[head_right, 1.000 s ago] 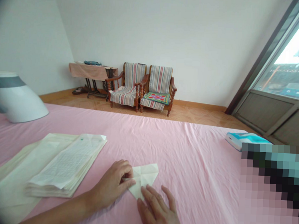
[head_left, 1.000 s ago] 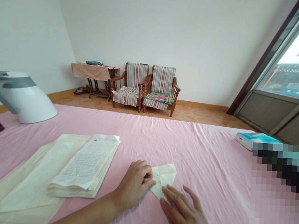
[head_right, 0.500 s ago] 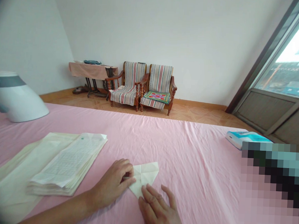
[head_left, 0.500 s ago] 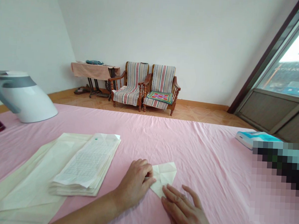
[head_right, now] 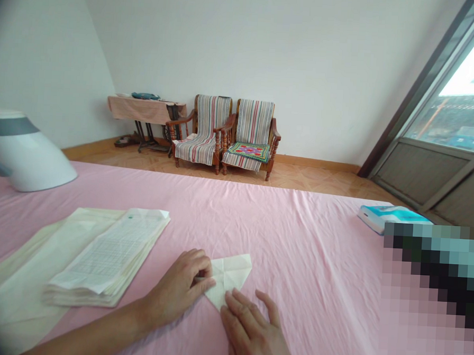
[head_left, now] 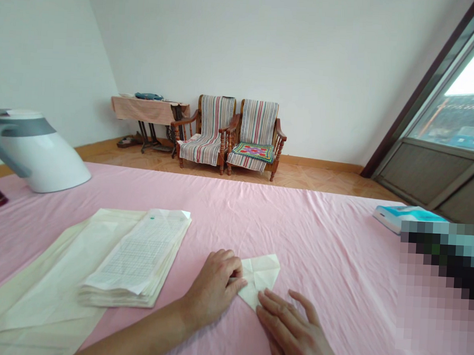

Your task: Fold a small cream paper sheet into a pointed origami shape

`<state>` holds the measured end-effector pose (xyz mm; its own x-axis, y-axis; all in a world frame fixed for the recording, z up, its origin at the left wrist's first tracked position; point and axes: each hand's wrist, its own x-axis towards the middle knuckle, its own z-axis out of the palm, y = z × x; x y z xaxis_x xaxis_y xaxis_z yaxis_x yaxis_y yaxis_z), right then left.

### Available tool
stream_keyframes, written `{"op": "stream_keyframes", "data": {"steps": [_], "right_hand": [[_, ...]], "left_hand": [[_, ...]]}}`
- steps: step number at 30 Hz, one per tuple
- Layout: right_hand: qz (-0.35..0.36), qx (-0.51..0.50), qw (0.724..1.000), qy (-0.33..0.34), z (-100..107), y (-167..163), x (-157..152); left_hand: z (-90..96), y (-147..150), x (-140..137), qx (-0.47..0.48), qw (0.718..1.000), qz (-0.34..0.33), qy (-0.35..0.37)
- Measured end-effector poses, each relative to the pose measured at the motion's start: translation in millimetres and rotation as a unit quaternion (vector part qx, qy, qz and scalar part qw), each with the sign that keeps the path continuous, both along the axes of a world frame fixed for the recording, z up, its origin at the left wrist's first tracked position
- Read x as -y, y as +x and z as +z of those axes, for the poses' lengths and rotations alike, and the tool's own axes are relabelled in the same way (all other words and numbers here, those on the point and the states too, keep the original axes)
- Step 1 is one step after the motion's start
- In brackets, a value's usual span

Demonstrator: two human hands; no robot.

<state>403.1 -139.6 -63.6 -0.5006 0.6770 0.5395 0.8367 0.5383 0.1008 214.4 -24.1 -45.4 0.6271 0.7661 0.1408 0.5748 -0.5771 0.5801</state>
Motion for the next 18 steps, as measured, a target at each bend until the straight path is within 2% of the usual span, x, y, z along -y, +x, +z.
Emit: {"op": "stream_keyframes", "data": {"steps": [9,18], "right_hand": [[0.005,0.0,1.0,0.019,-0.8,-0.3,-2.2],[0.014,0.01,1.0,-0.005,-3.5,-1.2,-4.2]], "left_hand": [[-1.6,0.7,1.7,-0.003,1.0,0.011,-0.004],[-0.6,1.3,7.3,-0.021,1.0,0.019,0.003]]}}
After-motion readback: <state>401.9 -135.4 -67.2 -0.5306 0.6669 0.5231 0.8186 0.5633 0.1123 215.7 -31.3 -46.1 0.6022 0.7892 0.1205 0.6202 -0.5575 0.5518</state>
